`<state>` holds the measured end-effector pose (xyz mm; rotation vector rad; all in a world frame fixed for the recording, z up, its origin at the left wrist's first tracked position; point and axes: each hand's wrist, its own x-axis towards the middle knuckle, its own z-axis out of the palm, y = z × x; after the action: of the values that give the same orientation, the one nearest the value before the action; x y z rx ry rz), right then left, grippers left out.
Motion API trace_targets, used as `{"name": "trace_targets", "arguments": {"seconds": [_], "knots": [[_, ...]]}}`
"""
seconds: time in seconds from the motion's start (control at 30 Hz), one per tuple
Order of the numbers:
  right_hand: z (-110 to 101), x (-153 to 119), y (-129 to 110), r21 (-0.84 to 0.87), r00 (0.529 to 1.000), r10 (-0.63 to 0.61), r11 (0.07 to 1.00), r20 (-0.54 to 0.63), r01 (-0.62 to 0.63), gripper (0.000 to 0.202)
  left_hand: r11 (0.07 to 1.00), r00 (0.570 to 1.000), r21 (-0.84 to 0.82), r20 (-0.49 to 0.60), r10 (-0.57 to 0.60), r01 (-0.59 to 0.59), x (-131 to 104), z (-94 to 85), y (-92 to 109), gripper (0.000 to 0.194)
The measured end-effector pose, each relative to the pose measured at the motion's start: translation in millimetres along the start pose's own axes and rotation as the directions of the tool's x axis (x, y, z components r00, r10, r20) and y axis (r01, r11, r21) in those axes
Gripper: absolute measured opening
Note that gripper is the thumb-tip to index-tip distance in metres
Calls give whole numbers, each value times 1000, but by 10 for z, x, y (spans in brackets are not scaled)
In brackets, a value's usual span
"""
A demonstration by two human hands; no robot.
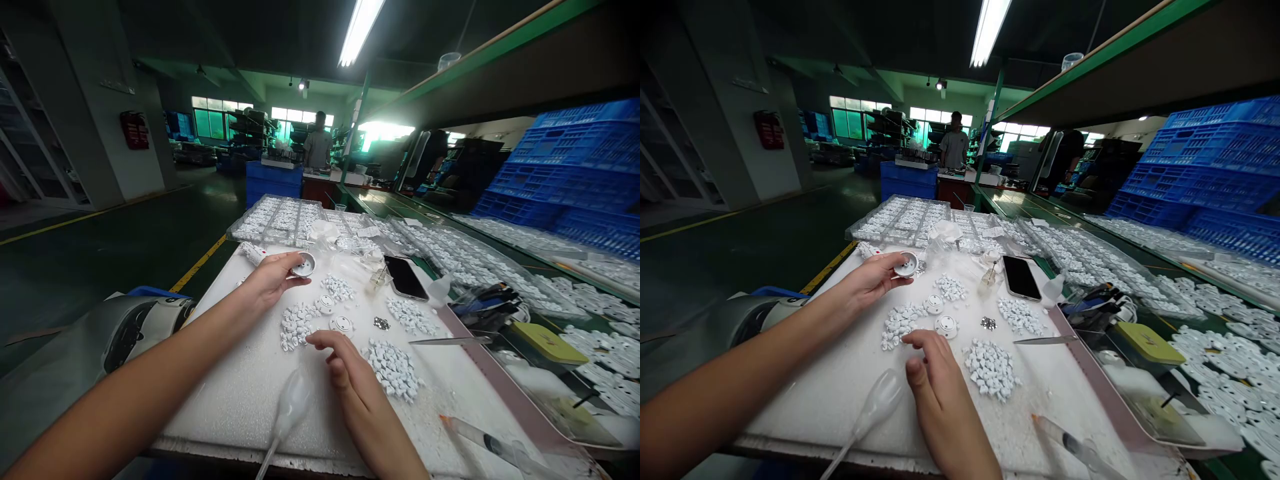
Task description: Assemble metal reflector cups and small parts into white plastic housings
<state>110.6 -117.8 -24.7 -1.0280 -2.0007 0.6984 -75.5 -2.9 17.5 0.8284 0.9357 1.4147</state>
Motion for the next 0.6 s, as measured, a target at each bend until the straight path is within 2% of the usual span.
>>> {"name": "trace_targets", "arguments": {"seconds": [0.07,0.13,0.17,0.2,0.23,0.37,0.47,0.53,0.6], "knots": [[-28,-72,-52,-58,972,-195,977,131,204,50,1000,1000,-12,-6,-19,18,14,-19,-5,6],[-14,-121,-104,-111,868,-373,897,328,428,49,999,999,-25,-24,-29,29,38,-39,-5,8],[8,-134,-123,-126,817,-408,861,407,493,50,999,999,-31,-33,-35,34,53,-47,-3,8],[35,-142,-138,-140,789,-411,842,457,520,50,999,998,-36,-43,-42,40,66,-53,0,9],[63,-148,-148,-152,784,-395,842,478,517,50,998,997,-37,-49,-51,50,77,-56,6,10],[97,-186,-171,-145,843,-332,894,423,424,35,996,995,-19,-50,-89,88,71,-38,41,9],[-14,-208,-149,-58,875,-306,934,376,352,30,992,992,15,-28,-123,123,34,-11,53,10],[-143,-173,-96,-11,930,-248,965,273,261,31,988,989,37,-12,-148,148,12,6,43,13],[-281,-82,-28,6,988,-147,989,49,147,26,983,985,54,9,-175,174,-10,25,28,13]]}}
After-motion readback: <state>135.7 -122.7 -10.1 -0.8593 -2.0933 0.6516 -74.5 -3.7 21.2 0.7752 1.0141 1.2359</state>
